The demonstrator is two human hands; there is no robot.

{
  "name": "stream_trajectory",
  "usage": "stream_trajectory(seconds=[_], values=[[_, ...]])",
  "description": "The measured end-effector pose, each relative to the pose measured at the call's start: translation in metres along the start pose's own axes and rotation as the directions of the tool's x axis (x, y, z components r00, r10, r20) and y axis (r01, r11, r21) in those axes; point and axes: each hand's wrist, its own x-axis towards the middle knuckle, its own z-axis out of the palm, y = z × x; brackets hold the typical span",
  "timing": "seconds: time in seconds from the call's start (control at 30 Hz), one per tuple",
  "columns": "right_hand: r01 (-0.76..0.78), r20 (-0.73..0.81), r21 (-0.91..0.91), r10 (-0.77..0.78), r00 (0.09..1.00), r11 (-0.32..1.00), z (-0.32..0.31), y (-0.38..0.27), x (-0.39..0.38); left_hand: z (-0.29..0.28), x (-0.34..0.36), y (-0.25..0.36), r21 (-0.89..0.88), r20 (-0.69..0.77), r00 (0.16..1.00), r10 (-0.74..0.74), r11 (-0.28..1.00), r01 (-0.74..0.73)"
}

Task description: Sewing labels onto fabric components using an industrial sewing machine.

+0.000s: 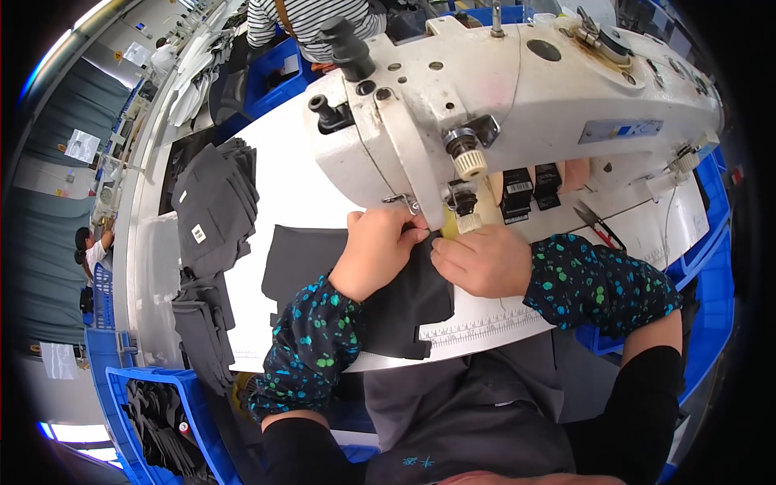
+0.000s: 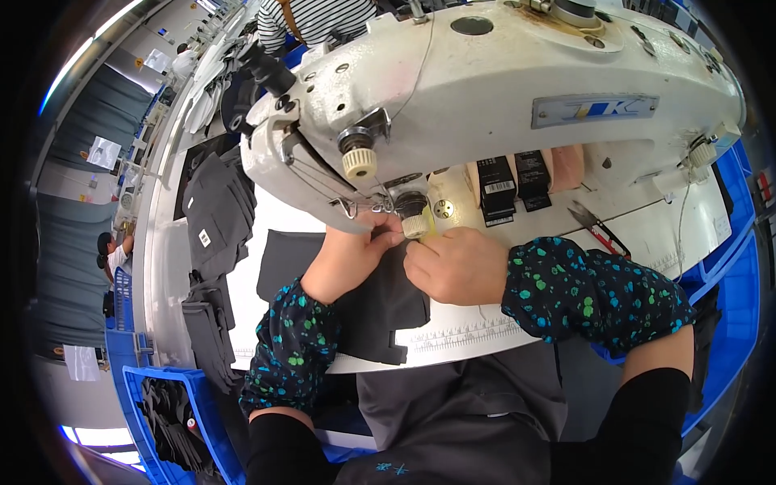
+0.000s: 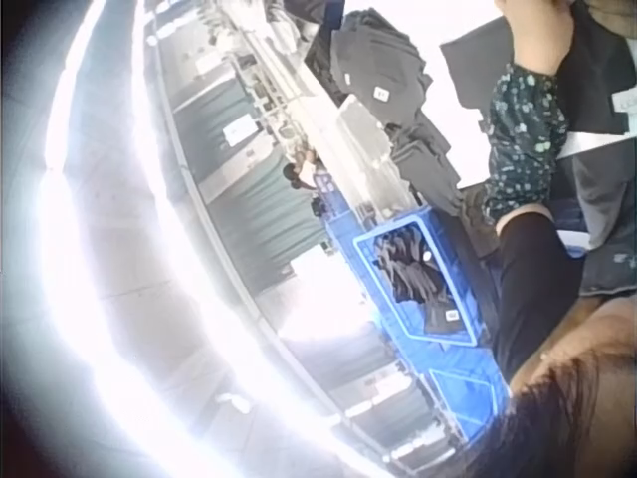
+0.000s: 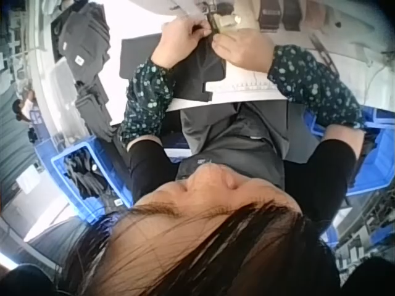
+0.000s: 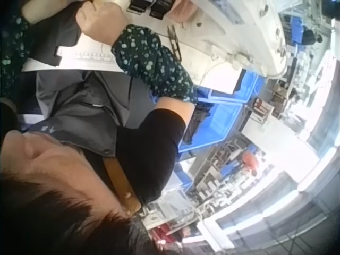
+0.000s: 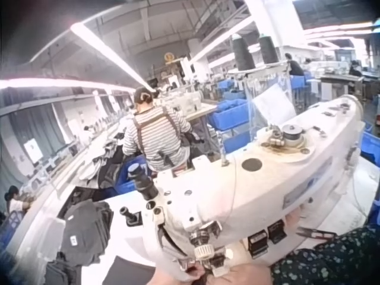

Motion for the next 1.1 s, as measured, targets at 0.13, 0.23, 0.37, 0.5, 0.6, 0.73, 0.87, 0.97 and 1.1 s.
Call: stream_trajectory(seconds=[0.13, 0.23, 0.37, 0.5, 0.6, 0.73, 0.87, 0.97, 1.1], values=[[-0.028, -0.011, 0.031, 0.028, 1.0, 0.999, -0.0035, -0.0005, 0.0025, 0.0039, -0.0053, 0.0046, 0.055, -0.148, 0.987, 0.062, 0.997, -0.055], [-0.047, 0.003, 0.043, 0.047, 0.999, 0.998, -0.0049, -0.0003, 0.002, 0.0049, -0.0074, 0.0055, 0.079, -0.174, 0.981, 0.089, 0.994, -0.076], [-0.061, -0.008, 0.043, 0.062, 0.998, 0.997, -0.0057, -0.0008, 0.0022, 0.005, -0.0091, 0.0028, 0.087, -0.193, 0.975, 0.114, 0.991, -0.099], [-0.079, -0.012, 0.048, 0.079, 0.997, 0.996, -0.0047, -0.0006, 0.0011, 0.0072, -0.0095, 0.0019, 0.086, -0.226, 0.964, 0.138, 0.989, -0.122], [-0.092, -0.015, 0.035, 0.093, 0.996, 0.995, -0.0062, -0.0016, 0.002, 0.0073, -0.0093, 0.0029, 0.078, -0.209, 0.972, 0.104, 0.993, -0.09], [-0.103, -0.023, 0.044, 0.104, 0.994, 0.994, -0.0065, -0.0022, 0.0024, 0.0076, -0.0087, 0.0019, 0.048, -0.2, 0.975, 0.101, 0.994, -0.094], [-0.117, -0.007, 0.055, 0.117, 0.993, 0.992, -0.0073, -0.0022, 0.0015, 0.0064, -0.0085, 0.0002, -0.011, -0.198, 0.974, 0.111, 0.993, -0.116], [-0.122, -0.004, 0.061, 0.123, 0.992, 0.991, -0.0071, -0.002, 0.0014, 0.004, -0.0078, 0.0, -0.032, -0.15, 0.987, 0.051, 0.998, -0.056], [-0.121, -0.002, 0.071, 0.121, 0.993, 0.99, -0.0085, -0.0013, 0.0022, 0.0078, -0.0082, 0.0003, -0.028, -0.197, 0.977, 0.075, 0.996, -0.082]])
